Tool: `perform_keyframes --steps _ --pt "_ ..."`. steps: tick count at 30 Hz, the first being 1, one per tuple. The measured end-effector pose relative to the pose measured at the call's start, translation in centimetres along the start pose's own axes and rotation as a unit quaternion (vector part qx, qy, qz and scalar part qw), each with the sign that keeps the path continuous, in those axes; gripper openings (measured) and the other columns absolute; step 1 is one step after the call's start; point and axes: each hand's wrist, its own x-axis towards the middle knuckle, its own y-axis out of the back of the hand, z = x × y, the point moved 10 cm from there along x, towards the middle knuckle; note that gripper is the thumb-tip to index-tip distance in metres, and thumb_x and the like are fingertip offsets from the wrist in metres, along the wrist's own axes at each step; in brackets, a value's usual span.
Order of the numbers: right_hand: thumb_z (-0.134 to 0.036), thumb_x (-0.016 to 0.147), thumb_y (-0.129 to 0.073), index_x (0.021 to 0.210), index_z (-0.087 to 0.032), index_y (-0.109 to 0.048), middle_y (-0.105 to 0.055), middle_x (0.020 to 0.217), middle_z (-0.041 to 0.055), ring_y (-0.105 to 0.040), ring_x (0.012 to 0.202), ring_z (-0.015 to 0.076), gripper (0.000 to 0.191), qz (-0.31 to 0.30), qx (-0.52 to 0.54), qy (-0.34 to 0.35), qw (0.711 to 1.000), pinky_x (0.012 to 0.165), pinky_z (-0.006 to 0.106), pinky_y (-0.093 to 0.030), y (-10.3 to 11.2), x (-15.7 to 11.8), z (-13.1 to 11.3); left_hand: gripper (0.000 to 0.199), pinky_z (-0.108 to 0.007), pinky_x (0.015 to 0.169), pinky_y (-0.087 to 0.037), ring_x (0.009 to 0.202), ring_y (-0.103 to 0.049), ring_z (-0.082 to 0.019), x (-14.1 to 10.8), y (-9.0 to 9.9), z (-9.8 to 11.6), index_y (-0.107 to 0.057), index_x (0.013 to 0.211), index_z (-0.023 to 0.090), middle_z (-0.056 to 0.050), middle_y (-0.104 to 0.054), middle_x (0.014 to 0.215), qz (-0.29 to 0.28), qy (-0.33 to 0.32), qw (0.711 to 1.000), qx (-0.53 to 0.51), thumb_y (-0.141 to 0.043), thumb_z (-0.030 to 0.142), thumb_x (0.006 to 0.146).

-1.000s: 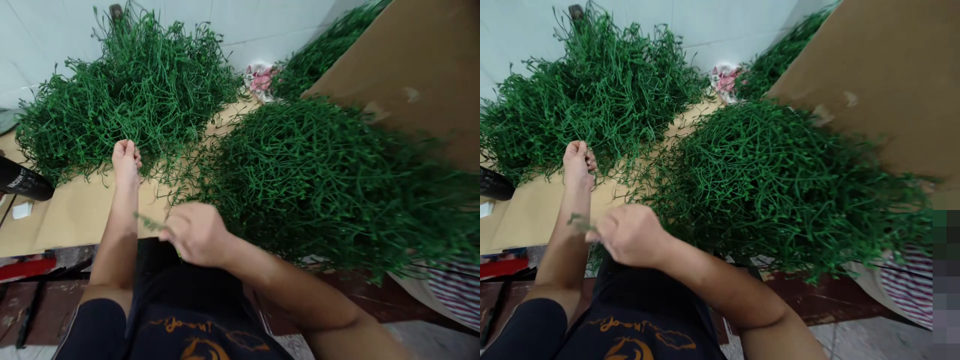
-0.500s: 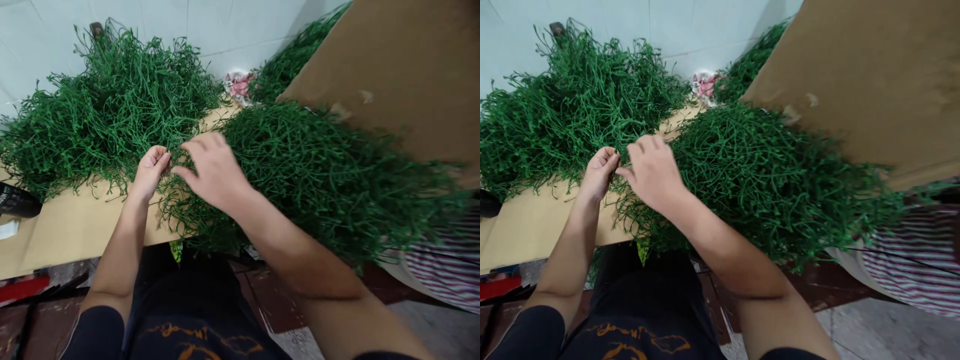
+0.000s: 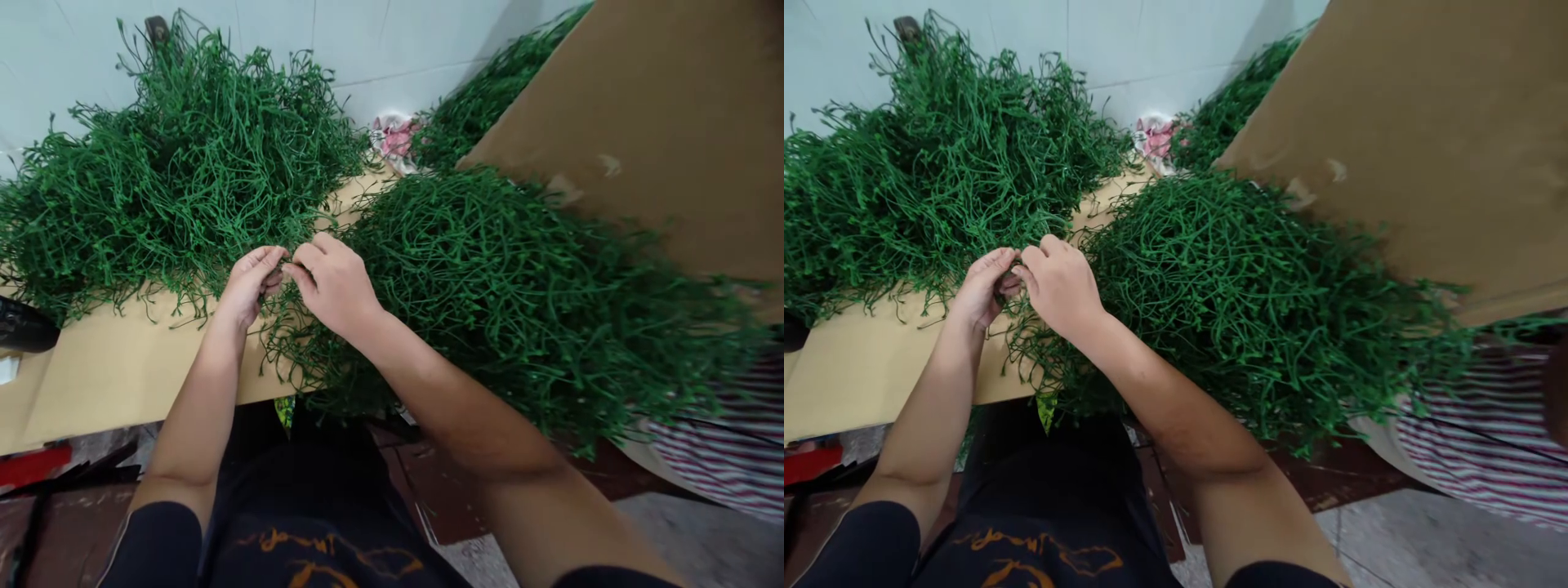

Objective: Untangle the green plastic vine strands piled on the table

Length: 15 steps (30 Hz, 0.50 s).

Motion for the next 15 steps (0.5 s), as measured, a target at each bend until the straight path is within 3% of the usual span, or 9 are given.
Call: perform_keyframes --steps 7,15 --pt "-0.026 0.089 -0.041 0.077 -0.014 -0.06 -0.053 0.078 0.0081 -0.046 0.076 0.0193 0.025 -0.001 0.003 0.021 1.0 0.072 0.032 -0.036 0.0 0.2 -0.3 0.033 -0.013 0.037 -0.014 0.037 -0.021 0.001 -0.1 -0.4 -0.9 -0.047 0.06 0.014 0.009 -0.029 0.048 -0.032 0.057 0.997 0.047 -0.071 0.034 0.069" --pt "-0.019 0.088 -0.04 0.071 -0.014 -0.06 -0.055 0.074 0.008 -0.043 0.072 0.0183 0.026 0.015 0.01 0.092 0.996 0.071 0.031 -0.037 0.1 -1.7 -2.8 0.023 -0.014 0.044 -0.027 0.044 -0.033 -0.002 1.2 0.7 0.2 -0.042 0.062 0.015 0.007 -0.04 0.052 0.152 -0.053 0.981 0.109 -0.051 0.011 0.083"
